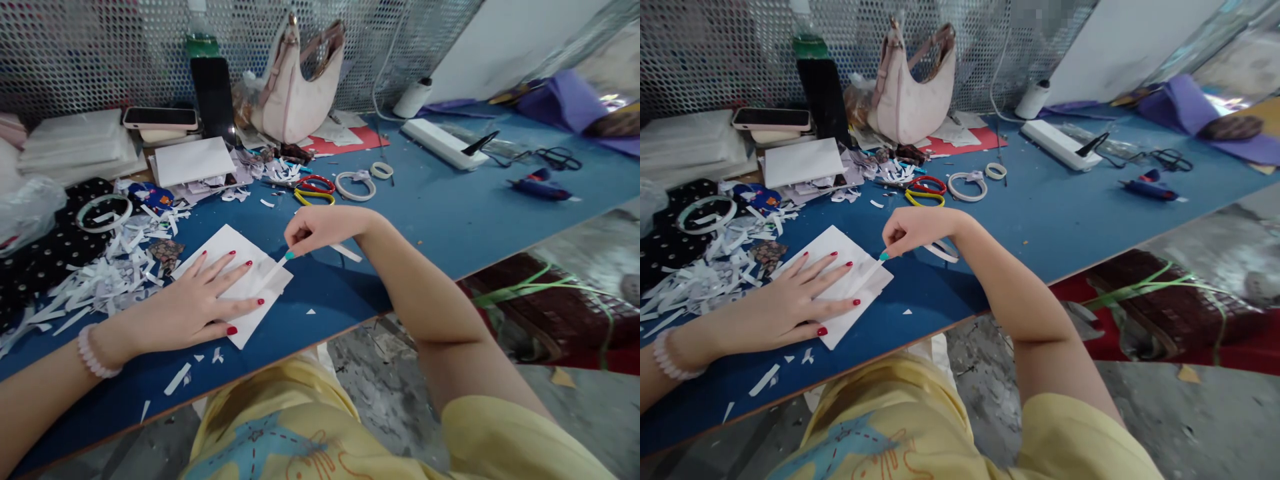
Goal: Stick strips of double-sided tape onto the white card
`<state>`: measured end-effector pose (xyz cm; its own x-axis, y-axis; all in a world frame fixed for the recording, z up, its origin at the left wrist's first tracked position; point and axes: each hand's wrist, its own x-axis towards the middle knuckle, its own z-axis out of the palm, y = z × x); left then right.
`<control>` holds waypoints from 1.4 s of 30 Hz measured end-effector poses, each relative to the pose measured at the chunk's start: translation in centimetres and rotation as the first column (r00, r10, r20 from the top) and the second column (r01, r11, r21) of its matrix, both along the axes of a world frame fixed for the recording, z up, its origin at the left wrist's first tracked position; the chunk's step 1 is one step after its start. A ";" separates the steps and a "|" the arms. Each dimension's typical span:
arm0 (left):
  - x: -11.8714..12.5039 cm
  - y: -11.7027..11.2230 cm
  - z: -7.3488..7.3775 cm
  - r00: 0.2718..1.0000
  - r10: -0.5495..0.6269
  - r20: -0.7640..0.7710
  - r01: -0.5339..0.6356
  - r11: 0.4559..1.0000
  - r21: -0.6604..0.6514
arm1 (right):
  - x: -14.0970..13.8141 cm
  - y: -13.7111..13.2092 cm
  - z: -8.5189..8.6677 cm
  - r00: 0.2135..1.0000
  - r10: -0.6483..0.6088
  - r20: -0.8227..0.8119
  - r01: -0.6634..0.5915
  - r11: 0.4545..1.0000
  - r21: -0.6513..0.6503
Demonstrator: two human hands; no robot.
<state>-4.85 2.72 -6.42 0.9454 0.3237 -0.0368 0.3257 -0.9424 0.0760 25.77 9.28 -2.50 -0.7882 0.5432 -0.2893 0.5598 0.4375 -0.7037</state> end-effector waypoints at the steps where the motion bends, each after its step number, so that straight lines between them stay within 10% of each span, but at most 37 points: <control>1: 0.0 0.0 0.0 1.000 0.000 -0.004 0.000 1.000 0.002 | -0.1 0.1 0.0 0.999 -0.006 0.038 0.005 1.000 0.014; 42: -0.6 0.3 0.6 0.996 -0.082 -0.038 0.079 0.993 -0.090 | -1.6 0.3 -1.1 0.970 -0.145 0.194 0.120 0.983 0.136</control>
<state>-5.48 3.03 -5.78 0.9654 0.2404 -0.1015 0.2536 -0.9559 0.1480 24.16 9.58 -3.55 -0.6390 0.6800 -0.3597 0.7434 0.4258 -0.5157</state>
